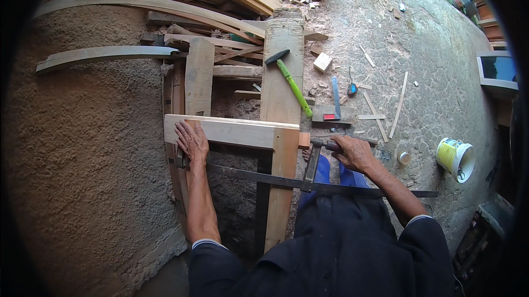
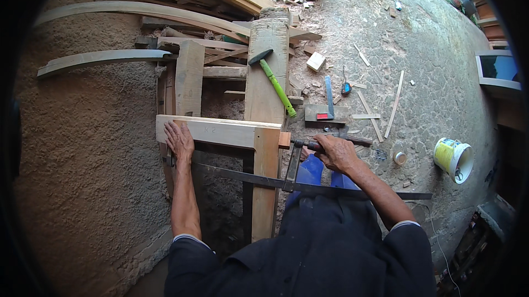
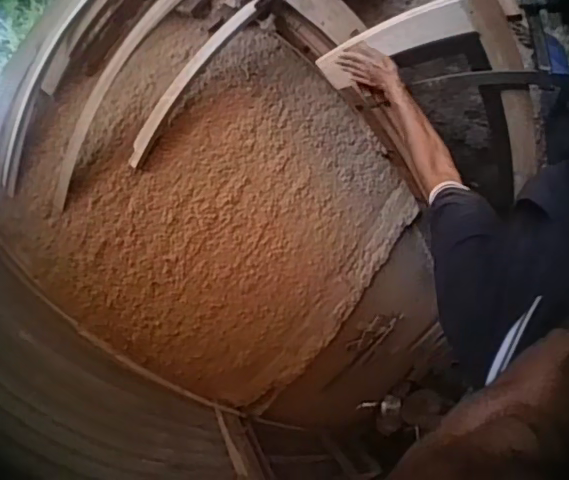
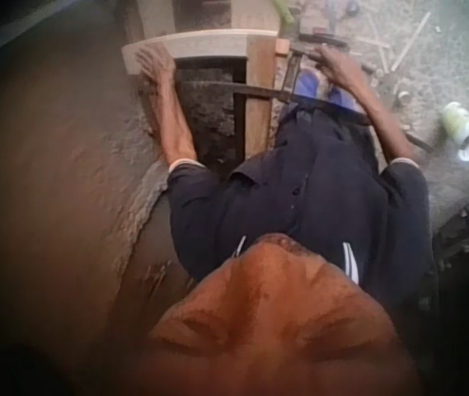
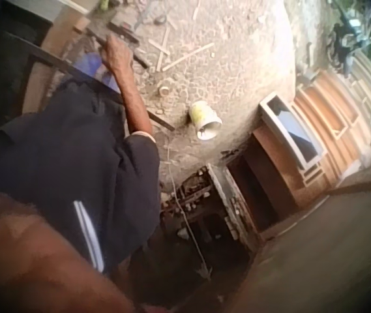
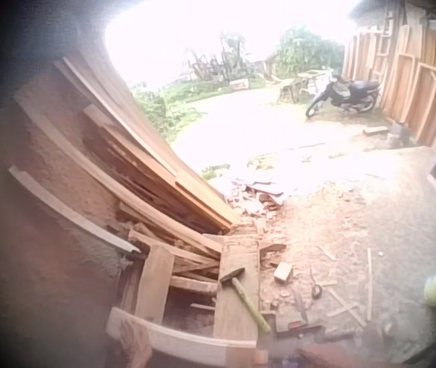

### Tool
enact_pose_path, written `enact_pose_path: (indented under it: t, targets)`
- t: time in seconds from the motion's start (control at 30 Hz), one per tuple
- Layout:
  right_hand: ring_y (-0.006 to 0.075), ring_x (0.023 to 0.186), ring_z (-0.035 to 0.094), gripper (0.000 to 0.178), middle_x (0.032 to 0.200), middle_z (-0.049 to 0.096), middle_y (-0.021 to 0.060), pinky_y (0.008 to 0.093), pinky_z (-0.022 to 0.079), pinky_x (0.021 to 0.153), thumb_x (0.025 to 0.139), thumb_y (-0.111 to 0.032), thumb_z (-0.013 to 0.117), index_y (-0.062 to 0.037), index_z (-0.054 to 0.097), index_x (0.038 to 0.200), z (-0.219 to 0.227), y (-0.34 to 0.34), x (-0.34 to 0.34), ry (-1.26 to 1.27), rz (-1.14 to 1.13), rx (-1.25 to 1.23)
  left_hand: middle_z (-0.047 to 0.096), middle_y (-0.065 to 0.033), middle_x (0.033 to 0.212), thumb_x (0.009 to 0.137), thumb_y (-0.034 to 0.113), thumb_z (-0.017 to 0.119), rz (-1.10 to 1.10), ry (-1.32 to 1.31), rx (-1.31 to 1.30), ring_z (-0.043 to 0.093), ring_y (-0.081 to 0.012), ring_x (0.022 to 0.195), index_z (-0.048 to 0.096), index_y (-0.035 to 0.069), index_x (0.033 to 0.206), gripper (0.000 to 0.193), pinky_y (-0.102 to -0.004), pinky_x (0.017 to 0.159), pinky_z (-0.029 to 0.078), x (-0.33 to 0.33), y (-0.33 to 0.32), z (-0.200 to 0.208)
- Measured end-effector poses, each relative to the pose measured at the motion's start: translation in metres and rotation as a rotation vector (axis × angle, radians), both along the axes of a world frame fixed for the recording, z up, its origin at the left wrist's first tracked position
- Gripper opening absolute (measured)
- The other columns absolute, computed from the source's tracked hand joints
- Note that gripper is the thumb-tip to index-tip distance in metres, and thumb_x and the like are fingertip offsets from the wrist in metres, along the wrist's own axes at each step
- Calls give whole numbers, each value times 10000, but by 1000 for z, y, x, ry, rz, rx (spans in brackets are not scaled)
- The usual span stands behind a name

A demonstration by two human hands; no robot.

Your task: The person assembles a wooden frame by positioning planks, securing them with a clamp, and hammering nails into the joints. The person adjusts the frame and continues nailing to complete the assembly.

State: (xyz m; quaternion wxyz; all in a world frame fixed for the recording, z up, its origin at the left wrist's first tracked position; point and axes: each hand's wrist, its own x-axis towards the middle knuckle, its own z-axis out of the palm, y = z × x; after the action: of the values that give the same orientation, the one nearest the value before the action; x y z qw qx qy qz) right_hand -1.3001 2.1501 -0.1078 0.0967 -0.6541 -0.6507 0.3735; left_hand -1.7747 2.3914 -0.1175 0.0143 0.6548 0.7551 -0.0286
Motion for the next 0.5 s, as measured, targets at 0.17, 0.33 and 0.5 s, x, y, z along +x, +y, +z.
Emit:
enact_pose_path:
  t: [0.17, 0.33, 0.5]
  targets:
    - [350, 1051, 652, 552, 1113, 651, 146, 465, 538, 863, 840, -278, 754, -123, 535, 1322, 9, -18, 2, -13, -127, 47, 104, -241, 1677, 1051, 578, 271, 0, -102, 40, 74, -378, 1564, 114, -14, 1608, 827, -530, 1253, 68, 31, -21, -7]
    - [329, 1013, 646, 535, 1140, 649, 125, 440, 525, 848, 825, -179, 772, -84, 580, 1316, 36, -48, -5, -60, -283, 543, 90, -241, 1679, 1046, 603, 246, 51, -91, 7, 72, -382, 1563, 102, -13, 1608, 847, -522, 1256, 73, 39, -25, -3]
    - [302, 870, 691, 343, 972, 715, 116, 388, 552, 768, 828, -73, 766, -44, 685, 1160, 71, -134, -21, 645, -169, 374, 140, -317, 1640, 1042, 614, 227, 98, -38, 21, 126, -459, 1532, 155, -77, 1577, 877, -504, 1258, 106, 37, -22, -5]
